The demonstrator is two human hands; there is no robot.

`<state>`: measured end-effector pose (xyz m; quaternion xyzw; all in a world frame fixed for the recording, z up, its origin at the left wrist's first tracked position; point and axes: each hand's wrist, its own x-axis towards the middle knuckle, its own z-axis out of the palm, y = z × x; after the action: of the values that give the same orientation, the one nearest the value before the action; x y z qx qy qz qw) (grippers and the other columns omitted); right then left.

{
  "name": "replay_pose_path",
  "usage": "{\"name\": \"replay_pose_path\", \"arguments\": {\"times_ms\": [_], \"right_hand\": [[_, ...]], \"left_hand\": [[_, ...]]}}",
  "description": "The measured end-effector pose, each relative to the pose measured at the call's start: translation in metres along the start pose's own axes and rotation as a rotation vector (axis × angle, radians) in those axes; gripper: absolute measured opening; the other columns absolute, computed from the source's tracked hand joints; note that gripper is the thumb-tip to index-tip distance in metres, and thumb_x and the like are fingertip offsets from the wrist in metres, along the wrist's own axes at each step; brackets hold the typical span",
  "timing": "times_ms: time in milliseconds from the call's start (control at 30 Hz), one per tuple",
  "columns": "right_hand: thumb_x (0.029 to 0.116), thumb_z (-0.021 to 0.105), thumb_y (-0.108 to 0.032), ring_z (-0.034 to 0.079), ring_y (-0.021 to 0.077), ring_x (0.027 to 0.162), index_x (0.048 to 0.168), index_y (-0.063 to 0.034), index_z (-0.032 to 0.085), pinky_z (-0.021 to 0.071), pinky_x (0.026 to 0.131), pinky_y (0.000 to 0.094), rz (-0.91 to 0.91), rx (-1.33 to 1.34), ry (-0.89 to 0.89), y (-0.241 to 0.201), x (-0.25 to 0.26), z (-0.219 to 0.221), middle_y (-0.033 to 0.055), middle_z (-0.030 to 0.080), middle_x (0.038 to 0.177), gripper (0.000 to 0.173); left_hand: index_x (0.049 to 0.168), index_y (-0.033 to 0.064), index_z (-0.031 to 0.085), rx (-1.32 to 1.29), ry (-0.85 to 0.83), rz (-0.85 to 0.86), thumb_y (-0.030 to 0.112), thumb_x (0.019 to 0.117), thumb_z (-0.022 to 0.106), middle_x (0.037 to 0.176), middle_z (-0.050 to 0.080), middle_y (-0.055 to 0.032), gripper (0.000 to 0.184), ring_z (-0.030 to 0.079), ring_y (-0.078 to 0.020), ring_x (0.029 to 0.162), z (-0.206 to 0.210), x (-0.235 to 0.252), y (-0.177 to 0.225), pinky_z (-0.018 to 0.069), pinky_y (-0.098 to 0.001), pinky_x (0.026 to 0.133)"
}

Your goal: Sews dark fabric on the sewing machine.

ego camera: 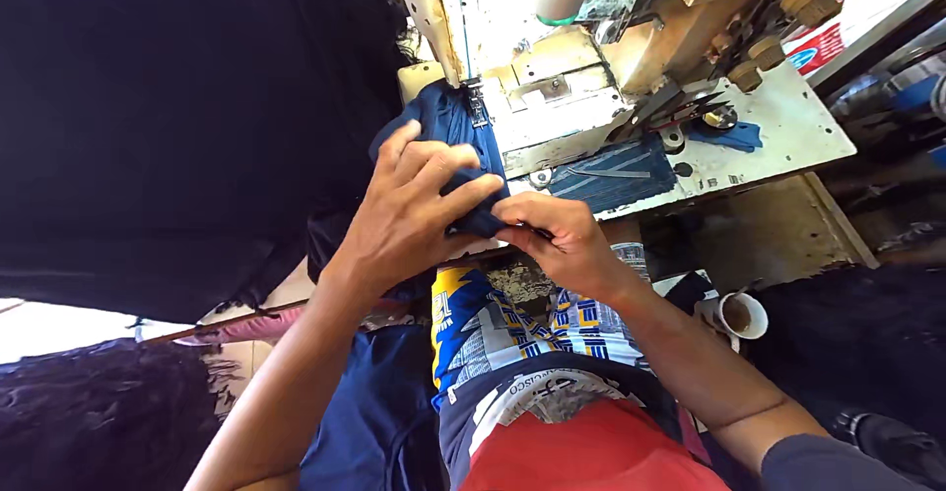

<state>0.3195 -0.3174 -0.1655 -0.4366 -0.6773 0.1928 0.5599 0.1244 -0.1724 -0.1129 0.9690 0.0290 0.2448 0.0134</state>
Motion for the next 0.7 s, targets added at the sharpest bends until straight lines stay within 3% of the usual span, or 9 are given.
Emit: {"name": "replay_pose_path", "arguments": {"times_ms": [67,133,233,500,700], "right_hand": [[0.0965,0.068,-0.003,0.070,0.0133,0.098,0.104,0.0018,0.072,0.0619,0.085,0.0298,0.046,-0.029,0.035,0.000,-0.011,0.002,0.0087,0.071,0.107,0.009],[0.0971,0.068,-0.004,0.069,0.0115,0.093,0.104,0.0008,0.072,0.0617,0.080,0.0274,0.095,-0.034,0.042,0.000,-0.019,0.002,0.0072,0.071,0.105,0.009],[0.0978,0.068,-0.006,0.068,0.0098,0.088,0.103,-0.0007,0.072,0.0607,0.075,0.0253,0.152,-0.024,0.059,0.000,-0.028,0.001,0.0059,0.071,0.103,0.008],[0.0983,0.067,-0.006,0.068,0.0095,0.086,0.103,-0.0027,0.072,0.0603,0.073,0.0256,0.235,0.015,0.093,0.002,-0.032,0.001,0.0044,0.071,0.102,0.008],[0.0983,0.067,-0.008,0.065,0.0070,0.078,0.104,-0.0043,0.073,0.0567,0.066,0.0224,0.274,-0.013,0.137,0.004,-0.020,0.003,0.0026,0.070,0.099,0.009]], "left_hand": [[0.121,0.0196,0.071,0.157,-0.054,-0.099,0.023,0.0889,0.069,0.148,0.052,-0.0157,0.033,0.046,-0.0429,0.138,0.015,-0.006,-0.010,0.0182,-0.0758,0.116],[0.110,0.0165,0.071,0.237,-0.063,-0.206,0.023,0.0849,0.070,0.152,0.049,-0.0153,0.026,0.044,-0.0429,0.141,0.018,-0.010,-0.009,0.0213,-0.0749,0.115],[0.099,0.0095,0.070,0.289,-0.070,-0.265,0.019,0.0805,0.071,0.150,0.051,-0.0164,0.021,0.048,-0.0422,0.137,0.011,-0.008,0.003,0.0292,-0.0696,0.113],[0.106,0.0104,0.072,0.301,-0.042,-0.317,0.020,0.0834,0.070,0.145,0.056,-0.0167,0.024,0.053,-0.0408,0.132,0.018,-0.010,0.003,0.0345,-0.0661,0.111],[0.106,0.0124,0.071,0.318,-0.008,-0.341,0.022,0.0886,0.064,0.144,0.057,-0.0152,0.021,0.056,-0.0384,0.130,0.016,-0.002,-0.008,0.0392,-0.0603,0.109]]}}
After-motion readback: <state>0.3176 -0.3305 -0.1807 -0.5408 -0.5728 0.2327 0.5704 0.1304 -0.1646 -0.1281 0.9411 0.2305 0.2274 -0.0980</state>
